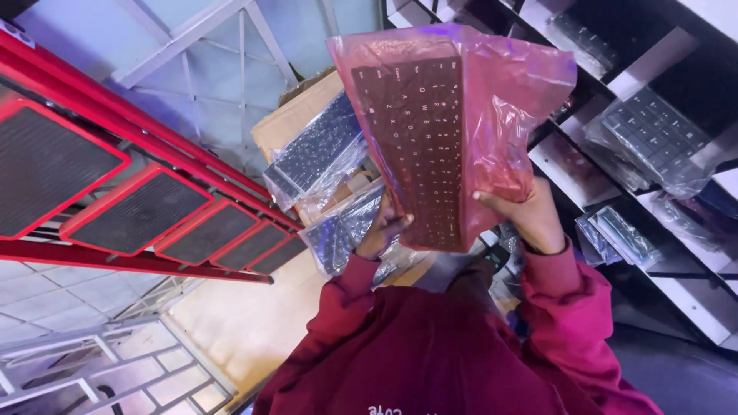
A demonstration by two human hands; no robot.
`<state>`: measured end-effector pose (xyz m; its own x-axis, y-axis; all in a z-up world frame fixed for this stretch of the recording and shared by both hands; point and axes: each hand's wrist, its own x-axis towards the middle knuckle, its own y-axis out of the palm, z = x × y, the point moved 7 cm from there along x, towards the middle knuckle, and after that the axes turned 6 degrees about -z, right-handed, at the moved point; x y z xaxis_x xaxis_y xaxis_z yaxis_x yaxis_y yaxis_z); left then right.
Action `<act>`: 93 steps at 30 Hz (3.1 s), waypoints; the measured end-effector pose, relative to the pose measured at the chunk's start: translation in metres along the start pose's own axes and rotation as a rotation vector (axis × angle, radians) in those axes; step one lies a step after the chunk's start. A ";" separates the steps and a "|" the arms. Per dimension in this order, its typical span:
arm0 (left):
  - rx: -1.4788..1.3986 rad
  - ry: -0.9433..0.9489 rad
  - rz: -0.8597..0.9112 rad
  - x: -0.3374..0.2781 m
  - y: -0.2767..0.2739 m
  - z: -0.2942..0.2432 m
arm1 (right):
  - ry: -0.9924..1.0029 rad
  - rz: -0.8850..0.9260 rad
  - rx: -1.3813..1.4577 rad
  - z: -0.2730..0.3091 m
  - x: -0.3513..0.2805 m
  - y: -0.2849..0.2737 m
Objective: Organizing and inspecting packaged computer keyboards on a shelf in an electronics shop.
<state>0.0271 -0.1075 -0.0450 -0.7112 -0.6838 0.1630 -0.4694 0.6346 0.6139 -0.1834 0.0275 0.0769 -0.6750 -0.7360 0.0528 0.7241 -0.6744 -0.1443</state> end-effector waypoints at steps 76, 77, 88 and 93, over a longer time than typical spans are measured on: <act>0.973 0.542 -0.410 0.007 0.084 -0.231 | -1.094 -0.670 -0.261 0.156 -0.043 0.007; 0.995 0.553 -0.402 0.006 0.087 -0.231 | -1.184 -0.688 -0.265 0.130 -0.050 0.012; 0.710 0.370 -0.469 0.006 0.056 -0.209 | -1.047 -0.481 -0.234 0.123 -0.077 0.069; 0.666 0.374 -0.453 0.010 0.046 -0.200 | -1.030 -0.476 -0.232 0.122 -0.074 0.068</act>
<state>0.1036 -0.1572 0.1394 -0.2201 -0.9193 0.3263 -0.9543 0.2723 0.1232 -0.0669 0.0284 0.1834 -0.3600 -0.1821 0.9150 0.3122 -0.9477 -0.0657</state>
